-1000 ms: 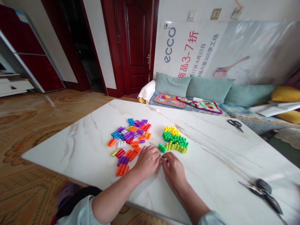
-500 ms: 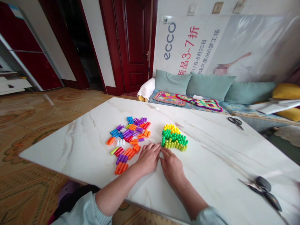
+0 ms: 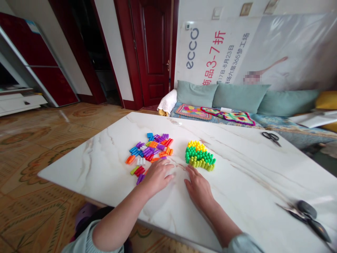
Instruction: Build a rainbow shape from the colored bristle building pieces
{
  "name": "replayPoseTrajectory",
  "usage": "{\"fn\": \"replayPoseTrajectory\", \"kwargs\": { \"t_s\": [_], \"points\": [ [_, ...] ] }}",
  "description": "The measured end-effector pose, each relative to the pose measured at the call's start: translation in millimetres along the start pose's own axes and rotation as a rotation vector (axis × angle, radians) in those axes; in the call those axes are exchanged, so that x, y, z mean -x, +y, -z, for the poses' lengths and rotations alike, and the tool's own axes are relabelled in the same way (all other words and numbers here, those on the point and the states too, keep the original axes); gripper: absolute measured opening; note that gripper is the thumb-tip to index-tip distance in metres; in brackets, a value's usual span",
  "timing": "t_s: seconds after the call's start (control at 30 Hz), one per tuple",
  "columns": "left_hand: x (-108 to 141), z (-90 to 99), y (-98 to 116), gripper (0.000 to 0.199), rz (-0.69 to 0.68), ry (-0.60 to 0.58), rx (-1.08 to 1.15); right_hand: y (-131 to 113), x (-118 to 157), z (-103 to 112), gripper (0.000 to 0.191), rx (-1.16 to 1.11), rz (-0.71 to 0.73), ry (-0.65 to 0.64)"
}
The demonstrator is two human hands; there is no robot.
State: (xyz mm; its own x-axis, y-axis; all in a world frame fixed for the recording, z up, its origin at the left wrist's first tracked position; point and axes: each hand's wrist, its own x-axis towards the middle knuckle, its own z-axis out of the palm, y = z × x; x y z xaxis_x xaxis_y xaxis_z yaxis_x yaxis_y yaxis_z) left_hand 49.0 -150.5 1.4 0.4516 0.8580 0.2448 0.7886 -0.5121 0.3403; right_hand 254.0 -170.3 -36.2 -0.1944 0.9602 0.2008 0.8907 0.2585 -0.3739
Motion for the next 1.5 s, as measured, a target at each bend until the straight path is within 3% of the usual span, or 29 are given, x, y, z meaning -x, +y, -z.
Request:
{"fn": "replayPoseTrajectory", "kwargs": {
  "t_s": [0.13,0.23,0.33,0.47,0.67,0.77,0.83,0.93,1.03,1.23,1.5],
  "points": [
    [7.1,25.4,-26.9,0.059,0.269,-0.03,-0.087,-0.7,7.7,-0.8,0.036,0.039,0.042,-0.007],
    [7.5,21.4,-32.7,0.078,0.371,-0.113,-0.118,-2.1,12.8,-0.9,0.032,0.075,0.068,-0.027],
    [3.0,7.2,-27.1,0.065,0.366,-0.111,-0.161,-2.1,15.6,-0.9,0.032,0.096,0.08,-0.024],
    [-5.8,-5.4,-22.8,0.04,0.312,-0.02,-0.177,-1.1,16.3,-1.5,0.033,0.095,0.1,0.002],
    [-13.9,-10.8,-30.1,0.032,0.281,0.081,-0.045,1.7,16.0,-4.1,0.033,0.075,0.118,0.028],
    [-17.7,-13.8,-28.9,0.031,0.269,0.23,0.194,2.5,16.7,-5.6,0.031,0.024,0.116,0.047],
    [-19.3,-16.2,-24.6,0.028,0.334,0.259,0.513,1.3,17.7,-5.9,0.03,-0.071,0.096,0.08],
    [-18.6,-19.3,-13.7,0.032,0.472,0.139,1.094,-3.8,18.6,-4.3,0.032,-0.341,0.03,0.13],
    [-15.5,-20.6,-0.3,0.042,0.491,0.051,1.441,-9.1,16.9,-1.4,0.039,-0.666,-0.095,0.115],
    [-11.0,-23.0,20.0,0.048,0.493,-0.027,1.6,-14.5,11.0,3.9,0.057,-1.238,-0.359,-0.066],
    [-7.4,-30.5,26.6,0.048,0.466,-0.089,1.645,-17.7,13.6,4.5,0.049,-1.348,-0.45,-0.032]
  ]
}}
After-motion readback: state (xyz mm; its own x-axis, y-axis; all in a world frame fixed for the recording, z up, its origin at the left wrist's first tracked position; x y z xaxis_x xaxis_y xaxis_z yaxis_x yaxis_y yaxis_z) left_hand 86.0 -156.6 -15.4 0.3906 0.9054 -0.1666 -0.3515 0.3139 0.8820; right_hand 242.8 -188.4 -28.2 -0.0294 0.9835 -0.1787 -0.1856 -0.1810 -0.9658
